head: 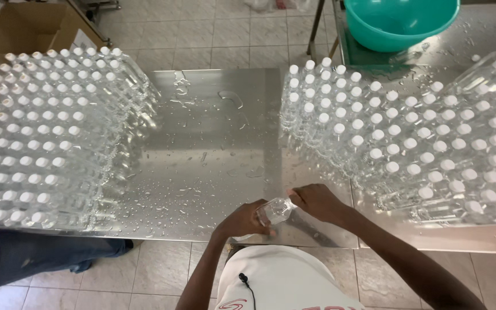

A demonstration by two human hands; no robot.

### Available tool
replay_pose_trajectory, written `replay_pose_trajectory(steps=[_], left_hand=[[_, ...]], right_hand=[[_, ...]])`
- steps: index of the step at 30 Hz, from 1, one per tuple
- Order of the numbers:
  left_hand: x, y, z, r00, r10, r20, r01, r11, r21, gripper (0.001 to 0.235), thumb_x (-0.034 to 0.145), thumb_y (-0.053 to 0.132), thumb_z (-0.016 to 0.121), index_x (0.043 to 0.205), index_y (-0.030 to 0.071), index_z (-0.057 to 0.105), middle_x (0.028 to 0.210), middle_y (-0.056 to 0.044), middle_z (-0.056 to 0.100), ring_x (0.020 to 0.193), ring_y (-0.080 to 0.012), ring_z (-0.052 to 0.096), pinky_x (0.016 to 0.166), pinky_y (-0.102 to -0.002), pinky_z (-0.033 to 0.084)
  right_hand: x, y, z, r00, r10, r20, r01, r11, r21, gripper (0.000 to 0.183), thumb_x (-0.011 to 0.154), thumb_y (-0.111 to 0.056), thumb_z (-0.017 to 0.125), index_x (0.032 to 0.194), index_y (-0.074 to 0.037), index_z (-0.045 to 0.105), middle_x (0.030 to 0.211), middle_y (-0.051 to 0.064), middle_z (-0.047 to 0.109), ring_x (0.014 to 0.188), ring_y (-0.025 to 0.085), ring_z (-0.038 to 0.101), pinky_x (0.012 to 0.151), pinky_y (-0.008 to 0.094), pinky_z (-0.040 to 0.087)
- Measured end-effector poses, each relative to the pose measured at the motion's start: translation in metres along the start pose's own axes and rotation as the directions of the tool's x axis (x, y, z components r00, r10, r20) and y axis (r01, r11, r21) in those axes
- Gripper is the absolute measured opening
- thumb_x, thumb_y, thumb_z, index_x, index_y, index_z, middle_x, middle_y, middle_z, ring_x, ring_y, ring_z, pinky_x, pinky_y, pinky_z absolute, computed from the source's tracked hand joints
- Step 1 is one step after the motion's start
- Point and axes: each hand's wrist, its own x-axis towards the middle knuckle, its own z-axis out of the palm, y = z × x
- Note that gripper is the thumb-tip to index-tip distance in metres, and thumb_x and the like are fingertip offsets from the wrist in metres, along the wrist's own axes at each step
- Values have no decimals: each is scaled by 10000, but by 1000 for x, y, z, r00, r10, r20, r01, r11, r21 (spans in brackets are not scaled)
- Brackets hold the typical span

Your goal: The person repeatedly picks up clear plastic bottles from a large group on a metal table, screws on white caps, and places the capped bottles into a separate group. The task is performed continuously by hand.

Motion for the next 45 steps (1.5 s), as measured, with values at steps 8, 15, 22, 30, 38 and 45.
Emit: replay_pose_trajectory(steps=[8,15,22,30,38,45], left_hand=[[11,-34,-9,994,97,41,-99,994,47,780,830,319,922,1469,7,604,1261,-351,729,1112,-541,713,925,-605,563],[20,-55,-19,872,276,404,-163,943,-291,741,901,181,867,1502,-91,529,1237,-305,719,850,-322,773,719,-377,634],[-2,-19,-22,974,-206,-96,226,923,310,1065,684,725,793,1556,161,557,1158,-139,772,957,-342,765,844,-467,562],[0,-79,-44,977,97,191,-72,988,-134,782,839,428,827,1492,61,600,1308,-142,759,1109,-311,752,981,-446,611],[-8,-81,-40,993,-3,116,4,1000,-13,647,831,519,803,1323,113,693,1239,-85,788,1077,-285,756,957,-446,600],[-3,-77,-6,976,129,-176,185,-62,981,758,887,326,839,1515,61,508,1149,-156,720,960,-318,723,800,-499,606]], right_hand=[[-6,-6,6,965,93,-245,-128,983,-133,401,1120,-608,385,1233,-268,565,723,-26,628,594,130,719,586,300,588],[16,14,35,699,-627,-343,401,742,-538,545,1142,-582,280,902,-194,578,747,19,526,602,202,644,577,322,589],[52,15,52,919,385,88,-387,832,397,468,1077,-397,429,714,-102,446,585,64,429,507,192,409,552,407,358],[49,0,29,869,-376,-322,196,859,-473,292,1059,-438,559,1066,-173,681,906,0,733,692,202,709,569,344,545],[77,-16,59,949,251,-190,-190,938,291,633,1117,-369,385,529,-135,374,447,-11,292,401,134,312,462,368,272],[88,-19,102,543,282,791,-798,-122,591,532,1162,-447,461,803,-70,570,573,5,396,407,130,262,366,310,195]])
